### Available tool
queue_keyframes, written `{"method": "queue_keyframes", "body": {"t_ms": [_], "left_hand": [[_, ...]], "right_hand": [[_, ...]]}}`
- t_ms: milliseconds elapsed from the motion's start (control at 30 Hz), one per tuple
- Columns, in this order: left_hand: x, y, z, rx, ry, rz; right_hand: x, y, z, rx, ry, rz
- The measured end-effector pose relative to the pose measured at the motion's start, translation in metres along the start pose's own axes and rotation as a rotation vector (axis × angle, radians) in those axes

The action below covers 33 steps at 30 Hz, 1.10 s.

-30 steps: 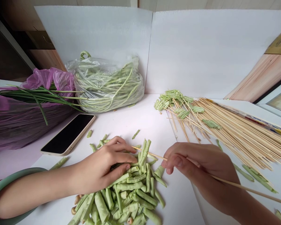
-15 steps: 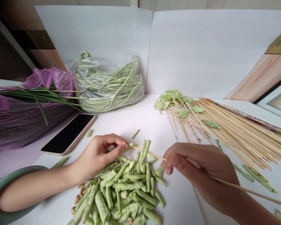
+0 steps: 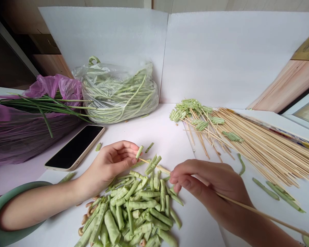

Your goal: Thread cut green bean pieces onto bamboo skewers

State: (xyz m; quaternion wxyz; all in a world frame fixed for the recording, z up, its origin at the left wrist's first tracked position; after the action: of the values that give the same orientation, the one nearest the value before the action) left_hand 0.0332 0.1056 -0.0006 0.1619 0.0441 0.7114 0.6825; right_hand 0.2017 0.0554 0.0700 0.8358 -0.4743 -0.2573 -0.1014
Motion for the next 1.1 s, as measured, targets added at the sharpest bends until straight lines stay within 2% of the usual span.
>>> {"method": "queue_keyframes", "body": {"t_ms": [200, 400, 700, 967, 1100], "left_hand": [[-0.002, 0.0, 0.0, 0.014, -0.003, -0.037], [-0.002, 0.001, 0.0, 0.003, -0.003, -0.046], [0.002, 0.001, 0.001, -0.019, 0.004, -0.021], [0.001, 0.0, 0.001, -0.018, -0.003, -0.007], [0.001, -0.001, 0.002, -0.016, -0.006, -0.014]], "right_hand": [[-0.001, 0.007, -0.001, 0.002, 0.03, 0.101], [0.003, 0.009, 0.0, -0.078, 0.07, 0.195], [0.005, 0.011, 0.001, -0.015, 0.112, 0.218], [0.003, 0.03, -0.007, -0.152, 0.131, 0.248], [0.003, 0.033, -0.007, -0.168, 0.147, 0.251]]}}
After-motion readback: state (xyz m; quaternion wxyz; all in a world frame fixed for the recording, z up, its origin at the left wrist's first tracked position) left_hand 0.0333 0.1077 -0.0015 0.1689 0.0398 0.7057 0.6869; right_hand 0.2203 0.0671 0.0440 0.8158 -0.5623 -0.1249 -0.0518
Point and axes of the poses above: each hand's wrist, its own z-axis towards the middle knuckle, its own x-axis out of the back of the hand, y = z × x, the point moved 10 cm from there along z, towards the middle knuckle, and after that the axes turned 3 degrees about z, right-handed, at the moved point
